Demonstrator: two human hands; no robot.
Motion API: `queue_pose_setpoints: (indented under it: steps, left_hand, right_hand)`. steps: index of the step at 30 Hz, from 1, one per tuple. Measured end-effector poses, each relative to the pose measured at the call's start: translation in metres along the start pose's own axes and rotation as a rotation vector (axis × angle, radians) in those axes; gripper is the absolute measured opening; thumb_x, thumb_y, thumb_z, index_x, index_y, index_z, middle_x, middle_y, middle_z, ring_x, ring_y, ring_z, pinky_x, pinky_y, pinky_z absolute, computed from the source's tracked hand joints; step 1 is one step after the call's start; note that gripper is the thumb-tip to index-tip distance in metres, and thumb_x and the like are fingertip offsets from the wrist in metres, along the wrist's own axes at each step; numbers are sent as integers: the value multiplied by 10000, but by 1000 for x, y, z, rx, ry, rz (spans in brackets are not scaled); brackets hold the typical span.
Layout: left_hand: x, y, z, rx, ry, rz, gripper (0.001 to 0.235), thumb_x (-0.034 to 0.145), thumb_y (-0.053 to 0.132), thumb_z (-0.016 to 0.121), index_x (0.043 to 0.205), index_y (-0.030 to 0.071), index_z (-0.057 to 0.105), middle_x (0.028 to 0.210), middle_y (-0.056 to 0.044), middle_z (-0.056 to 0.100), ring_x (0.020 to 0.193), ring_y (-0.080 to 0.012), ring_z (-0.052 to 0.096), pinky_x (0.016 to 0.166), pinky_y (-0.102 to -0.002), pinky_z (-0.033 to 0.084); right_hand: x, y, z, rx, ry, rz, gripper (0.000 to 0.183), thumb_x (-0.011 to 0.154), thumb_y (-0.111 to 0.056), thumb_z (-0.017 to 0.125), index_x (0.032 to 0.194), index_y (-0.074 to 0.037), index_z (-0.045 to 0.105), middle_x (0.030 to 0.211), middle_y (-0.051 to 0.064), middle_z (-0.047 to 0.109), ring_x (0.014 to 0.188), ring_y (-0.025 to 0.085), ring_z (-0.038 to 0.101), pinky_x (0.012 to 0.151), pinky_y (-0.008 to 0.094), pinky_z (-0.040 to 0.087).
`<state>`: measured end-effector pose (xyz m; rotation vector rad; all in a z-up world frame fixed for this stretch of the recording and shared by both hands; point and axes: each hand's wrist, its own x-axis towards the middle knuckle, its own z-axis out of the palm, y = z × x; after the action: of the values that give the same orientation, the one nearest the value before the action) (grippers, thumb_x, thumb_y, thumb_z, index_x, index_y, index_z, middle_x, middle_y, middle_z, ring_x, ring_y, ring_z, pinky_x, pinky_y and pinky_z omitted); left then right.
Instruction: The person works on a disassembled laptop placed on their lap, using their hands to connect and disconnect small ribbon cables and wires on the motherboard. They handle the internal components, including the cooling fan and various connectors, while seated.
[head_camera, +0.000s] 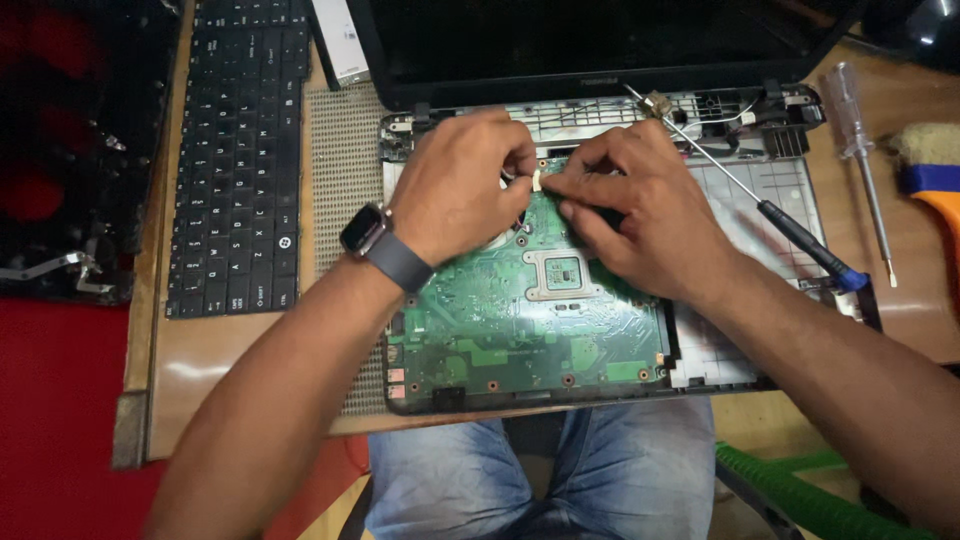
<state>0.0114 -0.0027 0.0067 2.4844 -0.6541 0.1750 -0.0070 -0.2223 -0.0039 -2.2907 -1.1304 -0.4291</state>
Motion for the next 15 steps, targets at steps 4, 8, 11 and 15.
queue_pose_setpoints:
  steps: [4,8,11,15]
  left_hand:
    - [4,-4,-3,-60,7,61,94,819,77,663,763,136,709,778,-14,694,709,-199,644,594,-380,498]
    - [1,10,-4,16,-2,-97,127,857,95,702,745,134,745,807,-40,731,723,-268,682,578,-459,522]
    - [-2,15,1,97,37,-176,197,876,97,756,687,135,721,802,-68,718,705,-303,686,538,-482,534]
    - [-1,11,1,54,26,-171,137,868,152,777,736,141,742,853,-68,721,779,-316,679,613,-498,522]
  right_hand:
    - [1,-1,-2,-19,-7,-33,304,941,-110,705,1234,-57,766,1108,99,637,1029,289,523,904,453,368]
    - [0,-1,-1,-8,-13,-52,304,949,-110,699,1243,-64,763,1128,105,631,1032,300,517,899,462,355]
    - [0,0,-1,-10,-13,-58,311,960,-116,681,1257,-62,757,1110,100,632,1020,287,513,890,456,346]
    - [0,0,-1,-10,-29,-61,325,957,-104,656,1265,-69,753,1103,99,619,1012,291,488,873,461,339]
